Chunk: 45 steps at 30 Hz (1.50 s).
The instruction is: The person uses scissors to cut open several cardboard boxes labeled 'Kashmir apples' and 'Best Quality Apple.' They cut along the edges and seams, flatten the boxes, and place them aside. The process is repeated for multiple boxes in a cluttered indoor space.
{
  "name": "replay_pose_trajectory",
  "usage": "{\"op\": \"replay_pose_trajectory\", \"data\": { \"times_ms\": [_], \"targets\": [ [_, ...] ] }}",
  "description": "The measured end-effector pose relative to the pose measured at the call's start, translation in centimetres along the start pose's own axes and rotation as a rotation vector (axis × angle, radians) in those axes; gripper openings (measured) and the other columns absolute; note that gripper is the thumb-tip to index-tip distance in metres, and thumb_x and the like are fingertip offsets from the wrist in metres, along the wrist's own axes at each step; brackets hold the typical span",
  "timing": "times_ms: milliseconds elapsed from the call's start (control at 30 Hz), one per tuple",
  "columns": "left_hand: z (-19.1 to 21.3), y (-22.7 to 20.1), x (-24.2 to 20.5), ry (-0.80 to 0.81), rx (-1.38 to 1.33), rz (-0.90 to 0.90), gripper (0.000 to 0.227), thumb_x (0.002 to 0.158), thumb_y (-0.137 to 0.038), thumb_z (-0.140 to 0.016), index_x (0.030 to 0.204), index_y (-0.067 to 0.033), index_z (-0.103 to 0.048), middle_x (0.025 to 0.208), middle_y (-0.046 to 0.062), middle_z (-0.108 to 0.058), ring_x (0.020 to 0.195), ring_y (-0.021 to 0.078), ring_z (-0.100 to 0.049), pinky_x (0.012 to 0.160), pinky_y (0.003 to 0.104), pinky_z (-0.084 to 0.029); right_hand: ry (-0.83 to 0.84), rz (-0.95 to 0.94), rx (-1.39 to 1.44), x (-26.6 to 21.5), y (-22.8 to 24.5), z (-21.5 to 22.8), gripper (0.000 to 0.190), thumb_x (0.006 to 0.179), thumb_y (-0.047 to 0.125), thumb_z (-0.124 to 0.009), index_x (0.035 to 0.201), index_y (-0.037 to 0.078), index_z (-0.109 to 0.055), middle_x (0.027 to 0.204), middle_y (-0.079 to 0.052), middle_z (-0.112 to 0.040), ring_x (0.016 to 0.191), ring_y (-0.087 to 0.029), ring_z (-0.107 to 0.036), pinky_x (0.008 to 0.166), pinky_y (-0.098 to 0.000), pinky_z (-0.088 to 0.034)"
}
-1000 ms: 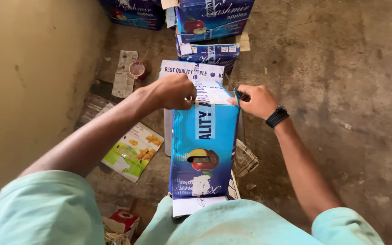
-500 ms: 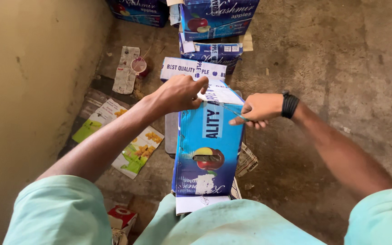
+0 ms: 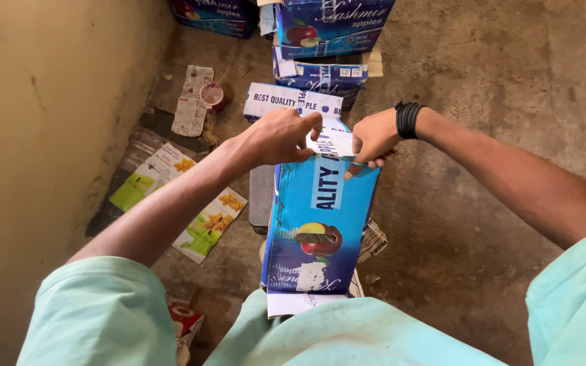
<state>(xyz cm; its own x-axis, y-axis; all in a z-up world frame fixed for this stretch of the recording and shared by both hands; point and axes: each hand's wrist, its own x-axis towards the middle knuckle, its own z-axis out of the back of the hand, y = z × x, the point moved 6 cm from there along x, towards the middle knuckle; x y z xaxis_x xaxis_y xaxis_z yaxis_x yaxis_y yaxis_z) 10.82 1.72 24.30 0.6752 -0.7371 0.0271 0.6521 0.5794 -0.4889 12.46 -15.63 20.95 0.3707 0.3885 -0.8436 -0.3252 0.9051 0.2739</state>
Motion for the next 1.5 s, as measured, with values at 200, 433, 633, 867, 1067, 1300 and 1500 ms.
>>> {"op": "replay_pose_trajectory", "data": {
  "times_ms": [200, 433, 633, 867, 1067, 1300, 1500],
  "targets": [
    [0.6, 0.4, -0.7, -0.008, -0.001, -0.011, 0.029, 0.081, -0.014, -0.077, 0.105, -0.0085, -0.061, 0.078, 0.008, -0.078, 0.075, 0.0281, -0.075, 0.066, 0.043, -0.056, -0.041, 0.059, -0.014, 0.6, 0.7, 0.5, 0.056, 0.076, 0.059, -0.078, 0.064, 0.004, -0.072, 0.057, -0.004, -0.068, 0.049, -0.014, -0.061, 0.048, -0.0299, -0.048],
    [0.6, 0.8, -0.7, 0.000, -0.010, 0.013, 0.030, 0.082, -0.016, -0.077, 0.106, -0.0086, -0.062, 0.081, 0.008, -0.078, 0.077, 0.0284, -0.075, 0.068, 0.042, -0.056, -0.062, -0.012, 0.017, -0.8, -0.2, 0.9, 0.056, 0.073, 0.060, -0.081, 0.068, 0.005, -0.075, 0.059, -0.003, -0.071, 0.049, -0.012, -0.064, 0.050, -0.0279, -0.051],
    [0.7, 1.1, -0.8, -0.006, 0.030, 0.052, 0.031, 0.080, -0.020, -0.079, 0.106, -0.0085, -0.066, 0.084, 0.008, -0.078, 0.079, 0.0277, -0.075, 0.069, 0.041, -0.057, -0.394, -0.111, -0.104, -1.9, -5.0, 1.0, 0.067, 0.076, 0.074, -0.071, 0.075, 0.007, -0.077, 0.069, -0.011, -0.072, 0.063, -0.021, -0.069, 0.061, -0.0366, -0.055],
    [0.6, 0.8, 0.4, 0.075, 0.114, 0.079, 0.043, 0.075, -0.025, -0.081, 0.114, -0.0084, -0.074, 0.078, 0.012, -0.077, 0.077, 0.0300, -0.074, 0.072, 0.042, -0.057, -0.850, 0.232, 0.239, 1.4, -5.5, -3.0, 0.064, 0.084, 0.071, -0.065, 0.104, 0.012, -0.079, 0.082, -0.011, -0.074, 0.075, -0.023, -0.070, 0.069, -0.0379, -0.055],
    [-0.2, -0.3, 0.5, -0.011, 0.138, -0.128, 0.040, 0.071, -0.026, -0.079, 0.105, -0.0049, -0.079, 0.078, 0.019, -0.073, 0.071, 0.0359, -0.070, 0.068, 0.045, -0.057, -0.852, 0.014, 0.457, 1.8, -6.1, -6.3, 0.057, 0.083, 0.061, -0.074, 0.116, 0.015, -0.080, 0.083, -0.011, -0.077, 0.074, -0.018, -0.071, 0.068, -0.0359, -0.054],
    [-2.6, -0.2, 1.5, -0.002, 0.202, -0.072, 0.013, 0.081, -0.009, -0.063, 0.074, -0.0025, -0.072, 0.064, 0.019, -0.068, 0.056, 0.0321, -0.068, 0.059, 0.045, -0.055, -0.922, 0.089, 0.453, -0.4, -4.9, -5.7, 0.061, 0.079, 0.062, -0.077, 0.114, 0.012, -0.077, 0.081, -0.012, -0.076, 0.074, -0.019, -0.072, 0.070, -0.0338, -0.056],
    [-3.0, -0.7, 1.1, -0.154, 0.247, -0.090, 0.018, 0.084, -0.005, -0.055, 0.071, -0.0021, -0.067, 0.058, 0.016, -0.065, 0.050, 0.0307, -0.065, 0.051, 0.044, -0.052, -1.084, 0.071, 0.499, -3.6, -3.0, -5.3, 0.057, 0.083, 0.061, -0.073, 0.109, 0.012, -0.079, 0.085, -0.010, -0.076, 0.076, -0.018, -0.074, 0.068, -0.0326, -0.056]
  ]
}}
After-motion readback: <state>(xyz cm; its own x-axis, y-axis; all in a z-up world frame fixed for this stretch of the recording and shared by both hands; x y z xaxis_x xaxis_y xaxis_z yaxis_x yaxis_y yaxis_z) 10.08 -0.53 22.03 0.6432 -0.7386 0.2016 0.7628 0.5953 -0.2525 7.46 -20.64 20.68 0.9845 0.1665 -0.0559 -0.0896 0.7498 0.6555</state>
